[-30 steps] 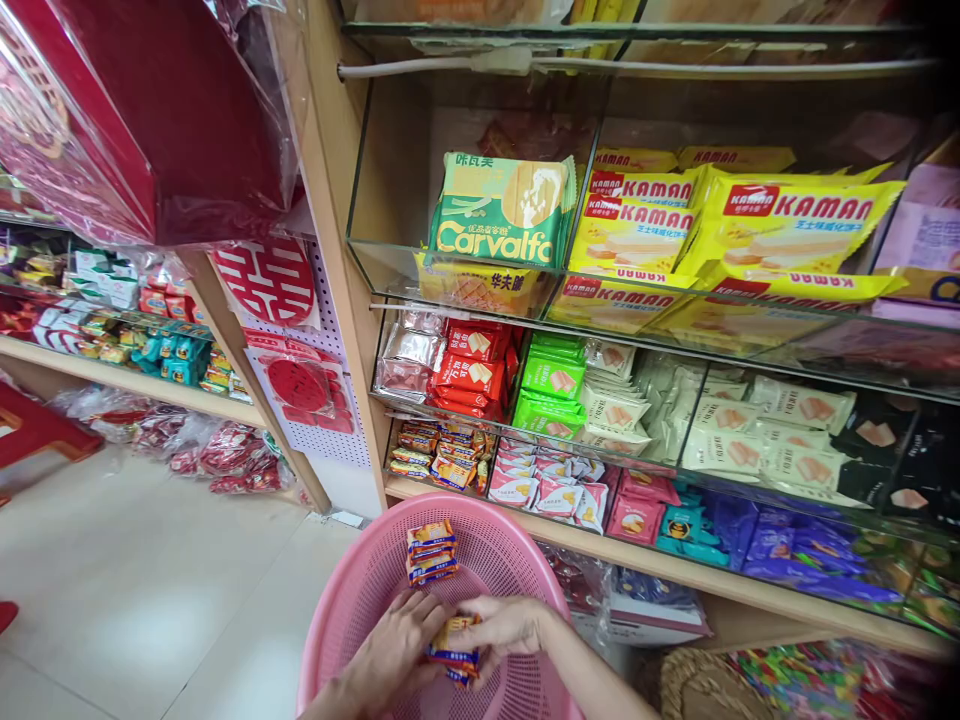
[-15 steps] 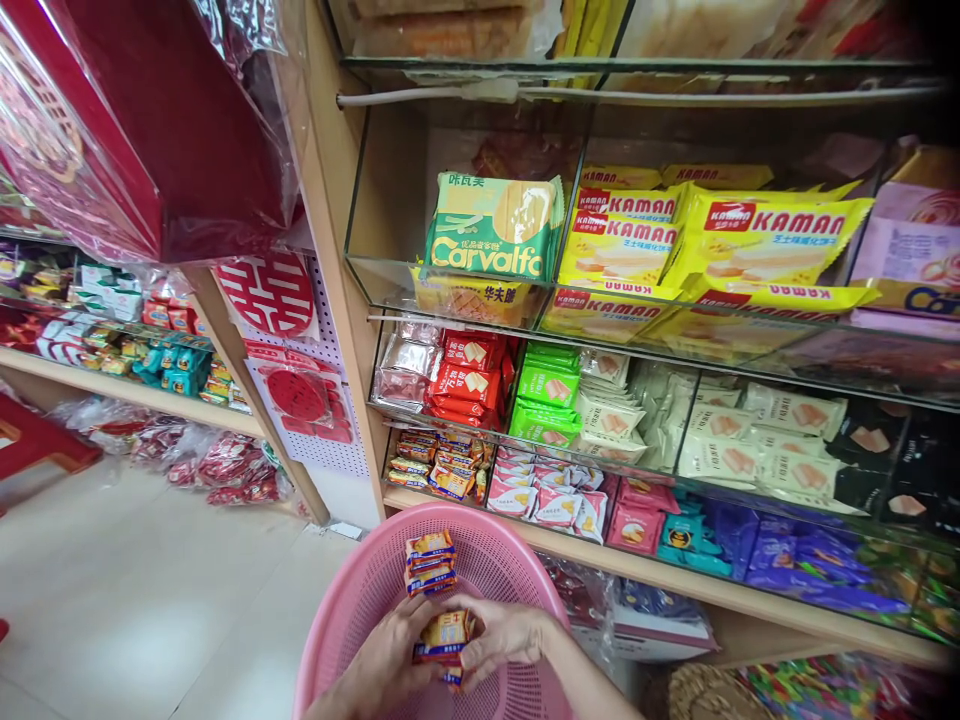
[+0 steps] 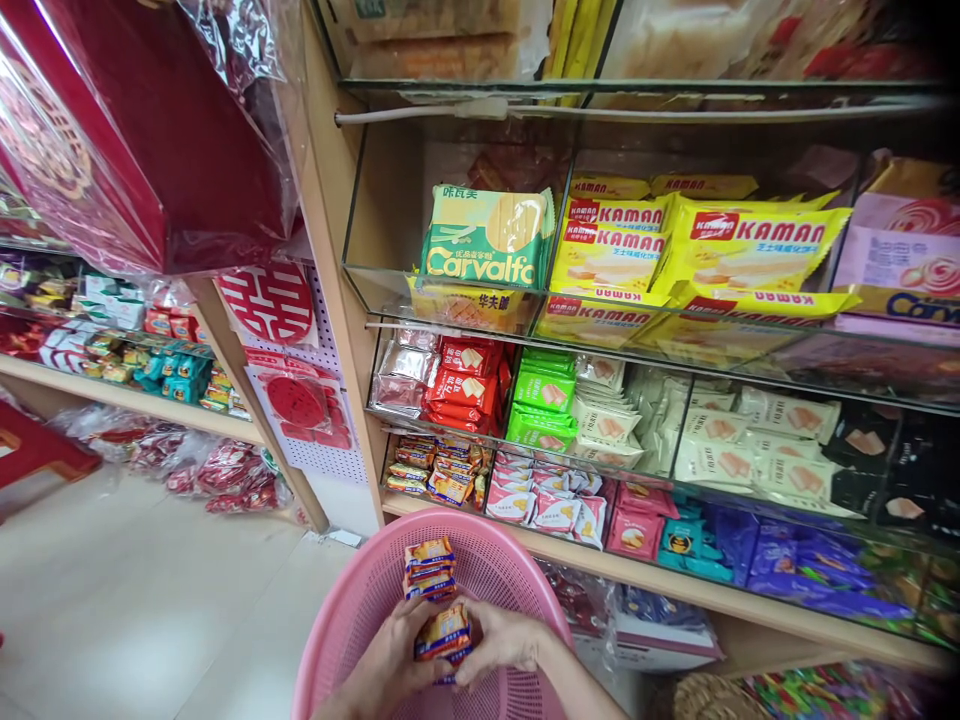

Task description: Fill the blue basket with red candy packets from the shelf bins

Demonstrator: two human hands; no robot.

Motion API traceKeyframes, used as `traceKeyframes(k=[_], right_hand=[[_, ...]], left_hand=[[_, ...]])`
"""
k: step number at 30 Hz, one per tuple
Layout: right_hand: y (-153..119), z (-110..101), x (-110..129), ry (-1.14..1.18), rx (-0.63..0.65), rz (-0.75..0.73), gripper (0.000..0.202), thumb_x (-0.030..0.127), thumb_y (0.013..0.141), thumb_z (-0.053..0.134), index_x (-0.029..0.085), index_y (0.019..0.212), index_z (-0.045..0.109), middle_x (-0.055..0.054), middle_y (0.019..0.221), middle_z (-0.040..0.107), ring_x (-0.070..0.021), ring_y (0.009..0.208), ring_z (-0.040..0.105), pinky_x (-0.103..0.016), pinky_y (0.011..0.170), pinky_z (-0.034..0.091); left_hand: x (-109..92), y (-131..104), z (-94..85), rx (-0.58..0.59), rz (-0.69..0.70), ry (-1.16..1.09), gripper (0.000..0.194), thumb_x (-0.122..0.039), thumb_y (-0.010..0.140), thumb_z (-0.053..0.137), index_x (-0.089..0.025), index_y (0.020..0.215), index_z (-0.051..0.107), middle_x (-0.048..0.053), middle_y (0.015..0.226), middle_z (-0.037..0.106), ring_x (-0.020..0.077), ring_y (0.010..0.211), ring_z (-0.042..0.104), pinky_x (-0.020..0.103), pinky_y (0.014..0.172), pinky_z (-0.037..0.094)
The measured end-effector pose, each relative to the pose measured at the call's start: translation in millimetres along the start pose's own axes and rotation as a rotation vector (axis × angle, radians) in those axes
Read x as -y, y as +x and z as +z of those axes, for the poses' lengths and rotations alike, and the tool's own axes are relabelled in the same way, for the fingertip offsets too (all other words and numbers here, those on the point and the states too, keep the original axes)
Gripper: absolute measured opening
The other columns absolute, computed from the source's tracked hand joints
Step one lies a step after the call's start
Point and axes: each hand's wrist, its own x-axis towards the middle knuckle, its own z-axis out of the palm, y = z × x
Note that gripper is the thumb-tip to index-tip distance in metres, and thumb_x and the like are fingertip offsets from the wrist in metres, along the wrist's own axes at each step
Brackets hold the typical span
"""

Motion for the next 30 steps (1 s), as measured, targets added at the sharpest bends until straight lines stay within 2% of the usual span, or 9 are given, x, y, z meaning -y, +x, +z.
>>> traceKeyframes(k=[4, 8, 12, 17, 24, 30], right_hand=[[0, 2, 2, -0.055, 0.016, 0.006, 0.076, 0.026, 0.045, 0.079, 0.022, 0.112, 0.043, -0.003, 0.088, 0.063, -0.011, 0.063, 0.061, -0.019, 0.053, 0.046], [-1, 2, 3, -0.032, 0.015, 0.031, 0.072, 0.026, 0.043, 0.08, 0.02, 0.104, 0.041, -0.002, 0.088, 0.062, -0.012, 0.065, 0.062, -0.019, 0.054, 0.045], [-1, 0, 2, -0.026, 0.033, 0.036, 0.071, 0.027, 0.043, 0.081, 0.021, 0.101, 0.039, 0.0, 0.085, 0.062, -0.0116, 0.064, 0.061, -0.019, 0.055, 0.045], [0, -4, -1, 0.0, 0.047, 0.01, 0.071, 0.026, 0.044, 0.081, 0.021, 0.101, 0.04, -0.001, 0.089, 0.061, -0.0108, 0.064, 0.061, -0.02, 0.056, 0.045], [-1, -4, 0, -0.015, 0.051, 0.033, 0.074, 0.031, 0.042, 0.081, 0.022, 0.103, 0.039, -0.001, 0.09, 0.06, -0.013, 0.069, 0.062, -0.023, 0.061, 0.046], [-1, -4, 0, -0.021, 0.038, 0.004, 0.073, 0.032, 0.042, 0.081, 0.022, 0.102, 0.04, -0.001, 0.091, 0.059, -0.0122, 0.069, 0.061, -0.024, 0.062, 0.047]], left_hand=[[0, 8, -6.4, -0.106, 0.024, 0.029, 0.039, -0.043, 0.073, 0.055, -0.022, 0.106, 0.053, 0.007, 0.106, 0.054, 0.02, 0.097, 0.049, 0.031, 0.084, 0.041], [6, 30, -25.1, -0.247, -0.035, 0.231, 0.037, -0.044, 0.075, 0.051, -0.021, 0.105, 0.051, 0.006, 0.101, 0.052, 0.02, 0.094, 0.048, 0.032, 0.08, 0.04], [13, 51, -39.7, -0.216, -0.028, 0.498, 0.03, -0.04, 0.075, 0.053, -0.021, 0.099, 0.052, 0.004, 0.098, 0.051, 0.0194, 0.093, 0.047, 0.033, 0.081, 0.036], [14, 61, -37.3, -0.204, -0.02, 0.706, 0.028, -0.036, 0.074, 0.056, -0.021, 0.096, 0.052, 0.004, 0.096, 0.051, 0.0203, 0.092, 0.044, 0.035, 0.081, 0.034], [14, 62, -32.3, -0.23, -0.023, 0.769, 0.027, -0.034, 0.076, 0.053, -0.02, 0.1, 0.052, 0.005, 0.098, 0.051, 0.0209, 0.094, 0.043, 0.037, 0.082, 0.033], [14, 59, -30.9, -0.245, 0.016, 0.79, 0.036, -0.038, 0.073, 0.057, -0.021, 0.104, 0.05, 0.006, 0.106, 0.048, 0.022, 0.097, 0.041, 0.036, 0.082, 0.033]])
